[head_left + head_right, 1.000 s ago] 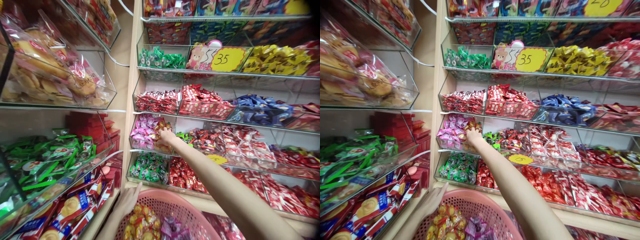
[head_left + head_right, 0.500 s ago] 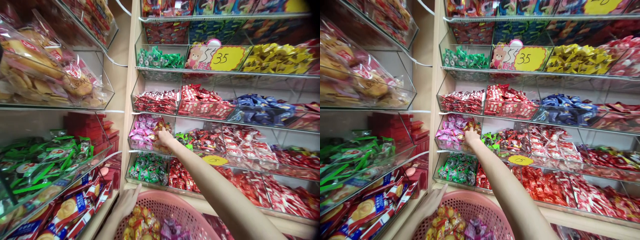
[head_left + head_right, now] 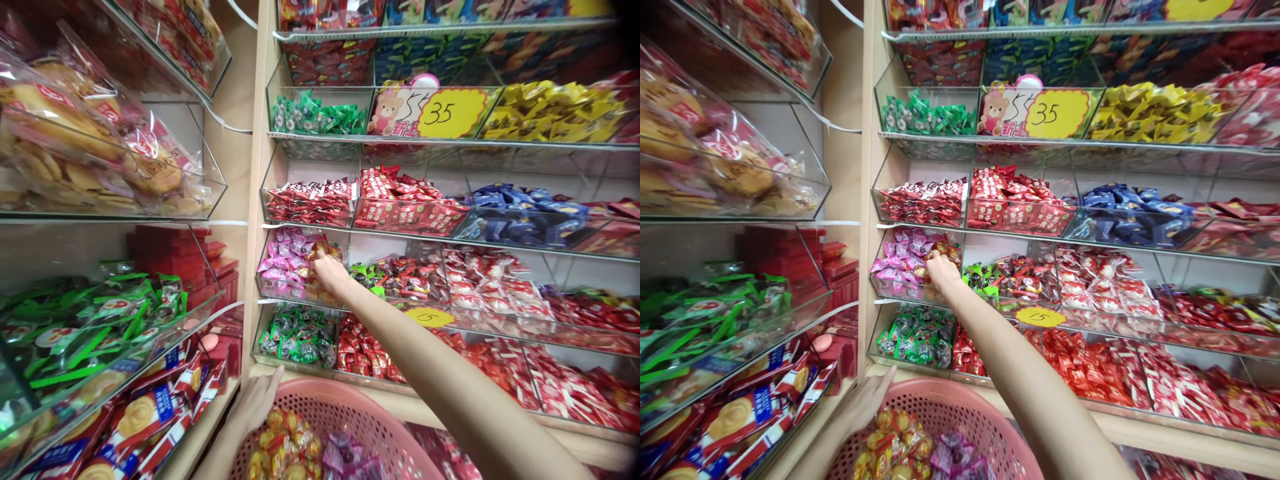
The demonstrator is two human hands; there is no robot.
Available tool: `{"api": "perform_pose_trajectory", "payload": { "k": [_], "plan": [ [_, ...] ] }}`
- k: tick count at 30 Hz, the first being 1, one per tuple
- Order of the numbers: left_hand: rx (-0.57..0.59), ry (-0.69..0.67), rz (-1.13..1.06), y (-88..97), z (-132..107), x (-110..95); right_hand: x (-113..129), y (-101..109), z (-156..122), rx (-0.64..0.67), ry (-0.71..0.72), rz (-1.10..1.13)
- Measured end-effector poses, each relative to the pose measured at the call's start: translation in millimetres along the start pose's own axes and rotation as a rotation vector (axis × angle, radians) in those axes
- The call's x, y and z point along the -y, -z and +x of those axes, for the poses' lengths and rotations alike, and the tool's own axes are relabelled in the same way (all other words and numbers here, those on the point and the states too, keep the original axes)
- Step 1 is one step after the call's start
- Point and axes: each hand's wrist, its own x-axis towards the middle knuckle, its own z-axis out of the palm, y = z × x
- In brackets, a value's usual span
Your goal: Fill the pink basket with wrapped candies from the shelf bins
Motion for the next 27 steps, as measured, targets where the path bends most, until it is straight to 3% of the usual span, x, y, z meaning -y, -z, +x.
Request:
{"api": "perform_pose_trajectory", "payload": {
  "k": [14,19,23,27],
  "plan": [
    [-0.002,-0.048,-0.082,-4.7,5,6,-8,21,-1,-0.016,0.078,-0.062],
    [0.007,-0.049,-0.071,0.5,2,0,-8,34,0,-0.055,0.025,-0.058],
    [0.025,-0.047,-0.037,4.8,-1,-3,-3,35,-10,-0.162,-0.02,0.015],
    [0.022,-0.058,-0.02,3.6,1,-1,10,27,-39,-0.353,0.067,0.27]
  ]
}}
